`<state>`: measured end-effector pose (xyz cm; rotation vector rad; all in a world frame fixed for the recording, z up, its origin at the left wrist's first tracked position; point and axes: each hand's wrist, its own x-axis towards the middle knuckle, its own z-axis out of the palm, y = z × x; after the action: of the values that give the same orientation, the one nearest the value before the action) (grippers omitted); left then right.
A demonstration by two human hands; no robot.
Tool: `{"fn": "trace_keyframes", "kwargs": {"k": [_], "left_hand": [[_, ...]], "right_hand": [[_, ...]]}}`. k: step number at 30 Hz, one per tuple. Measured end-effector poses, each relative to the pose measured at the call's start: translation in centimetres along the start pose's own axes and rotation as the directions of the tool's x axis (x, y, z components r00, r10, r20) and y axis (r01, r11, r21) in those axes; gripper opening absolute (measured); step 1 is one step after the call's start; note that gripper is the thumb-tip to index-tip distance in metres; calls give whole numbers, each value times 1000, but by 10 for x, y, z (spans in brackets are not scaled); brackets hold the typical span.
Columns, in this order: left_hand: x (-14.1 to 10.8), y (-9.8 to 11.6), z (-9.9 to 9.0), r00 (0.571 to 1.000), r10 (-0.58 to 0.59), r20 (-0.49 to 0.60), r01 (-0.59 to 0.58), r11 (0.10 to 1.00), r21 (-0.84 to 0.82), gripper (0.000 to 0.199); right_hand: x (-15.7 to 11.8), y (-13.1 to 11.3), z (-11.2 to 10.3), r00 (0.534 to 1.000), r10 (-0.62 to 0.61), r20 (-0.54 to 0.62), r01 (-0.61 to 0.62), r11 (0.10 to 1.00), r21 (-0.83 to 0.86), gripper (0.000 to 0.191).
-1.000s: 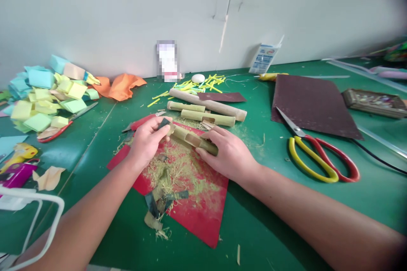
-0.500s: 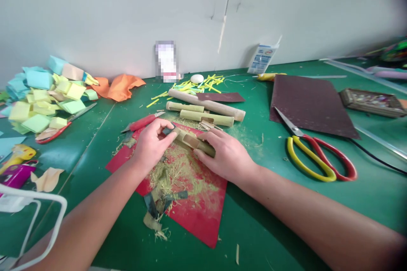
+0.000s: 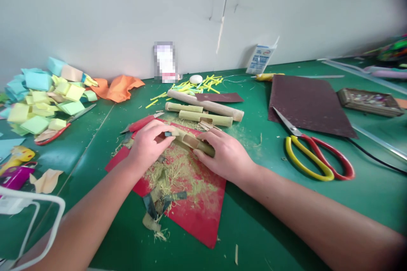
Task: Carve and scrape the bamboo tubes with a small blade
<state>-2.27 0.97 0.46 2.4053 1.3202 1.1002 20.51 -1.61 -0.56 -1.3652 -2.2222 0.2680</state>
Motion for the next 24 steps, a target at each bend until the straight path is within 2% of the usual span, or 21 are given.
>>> {"fn": "trace_keyframes", "kwargs": {"k": [6, 8, 14, 18, 24], "left_hand": [[3, -2, 1, 983, 139, -121, -101, 956, 275, 5], [3, -3, 1, 976, 168, -139, -118, 942, 314, 5], [3, -6, 3, 977, 212, -21, -204, 960, 191, 12], [2, -5, 5, 973, 226, 51, -232, 957, 176, 17], [1, 4, 11, 936, 329, 127, -344, 930, 127, 17]], "right_hand": [[-2, -3, -1, 999, -14, 29, 16, 998, -60, 28], [-3, -4, -1, 999, -12, 38, 14, 998, -69, 27], [-3, -6, -1, 998, 3, 57, -1, 999, -47, 26], [-4, -8, -1, 998, 5, 63, -2, 999, -44, 26], [-5, -9, -1, 999, -7, 51, 10, 998, -66, 17]]}}
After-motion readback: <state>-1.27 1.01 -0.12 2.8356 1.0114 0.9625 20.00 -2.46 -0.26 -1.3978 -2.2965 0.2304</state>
